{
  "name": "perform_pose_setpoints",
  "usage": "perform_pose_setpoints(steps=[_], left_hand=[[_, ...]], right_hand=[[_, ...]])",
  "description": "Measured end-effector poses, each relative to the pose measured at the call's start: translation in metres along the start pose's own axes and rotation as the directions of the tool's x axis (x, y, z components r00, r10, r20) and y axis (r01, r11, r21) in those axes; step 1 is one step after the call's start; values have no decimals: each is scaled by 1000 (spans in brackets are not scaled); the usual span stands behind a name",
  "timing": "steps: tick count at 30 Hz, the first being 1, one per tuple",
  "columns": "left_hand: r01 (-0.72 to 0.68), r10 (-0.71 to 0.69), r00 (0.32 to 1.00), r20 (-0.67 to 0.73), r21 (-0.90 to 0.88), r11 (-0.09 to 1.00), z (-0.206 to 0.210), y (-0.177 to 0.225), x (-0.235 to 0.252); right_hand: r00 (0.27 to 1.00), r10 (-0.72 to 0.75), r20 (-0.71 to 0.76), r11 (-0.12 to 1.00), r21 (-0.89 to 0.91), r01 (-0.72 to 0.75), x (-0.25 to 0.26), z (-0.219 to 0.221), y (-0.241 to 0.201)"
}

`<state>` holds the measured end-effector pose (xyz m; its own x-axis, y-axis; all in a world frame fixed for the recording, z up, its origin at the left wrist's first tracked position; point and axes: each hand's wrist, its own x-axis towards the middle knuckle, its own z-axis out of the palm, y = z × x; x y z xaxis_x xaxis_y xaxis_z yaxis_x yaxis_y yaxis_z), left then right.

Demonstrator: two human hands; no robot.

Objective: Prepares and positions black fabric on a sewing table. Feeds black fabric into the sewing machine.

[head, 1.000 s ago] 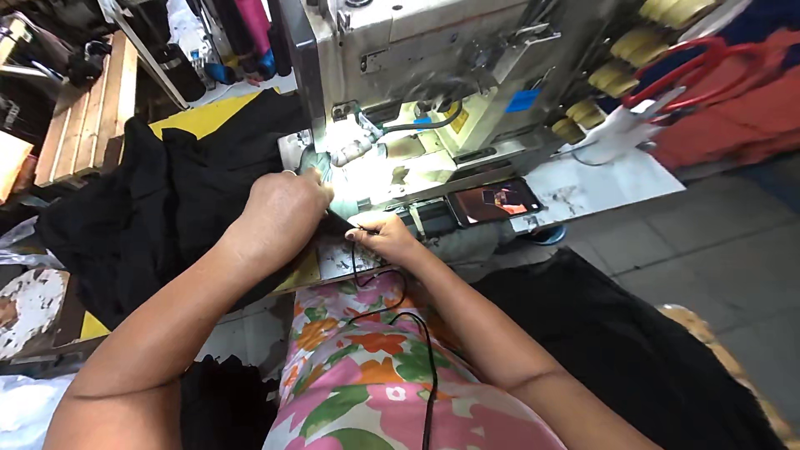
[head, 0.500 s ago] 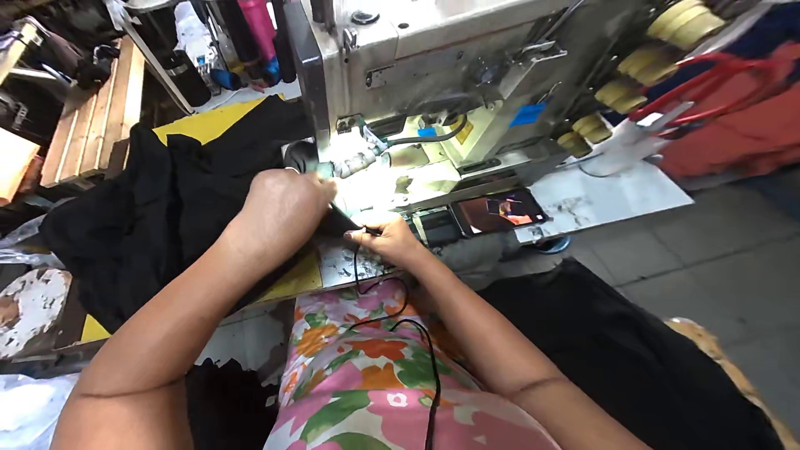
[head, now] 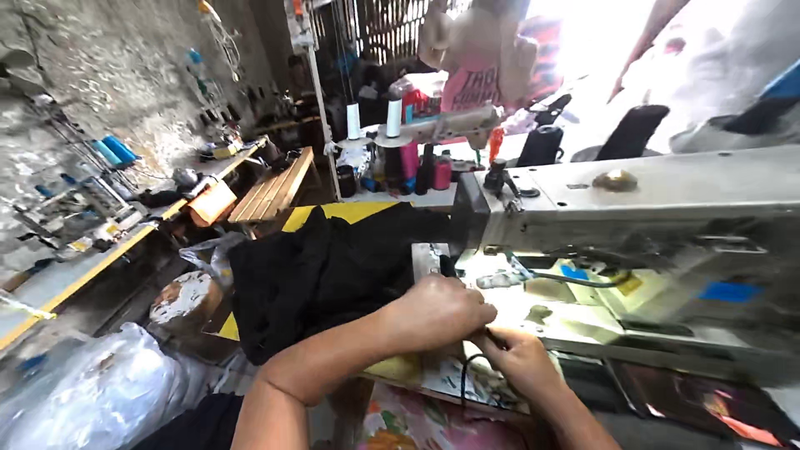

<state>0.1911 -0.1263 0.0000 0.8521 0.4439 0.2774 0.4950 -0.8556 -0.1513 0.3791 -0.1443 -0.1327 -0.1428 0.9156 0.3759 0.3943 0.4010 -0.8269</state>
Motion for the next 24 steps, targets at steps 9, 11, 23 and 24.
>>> perform_pose_setpoints(steps=[9, 11, 23, 24], left_hand=[[261, -223, 956, 190, -206, 943, 72, -21, -38], [243, -236, 970, 60, -178, 954, 83, -24, -43], [193, -198, 970, -139, -54, 980, 101, -32, -33], [211, -214, 971, -112, -35, 977, 102, -37, -28]], right_hand=[[998, 37, -48, 975, 221, -26, -26, -2, -12], [998, 45, -36, 951, 306, -32, -32, -2, -15], [988, 150, 31, 909, 390, -150, -36, 5, 5], [986, 165, 30, 913, 372, -164, -30, 5, 7]])
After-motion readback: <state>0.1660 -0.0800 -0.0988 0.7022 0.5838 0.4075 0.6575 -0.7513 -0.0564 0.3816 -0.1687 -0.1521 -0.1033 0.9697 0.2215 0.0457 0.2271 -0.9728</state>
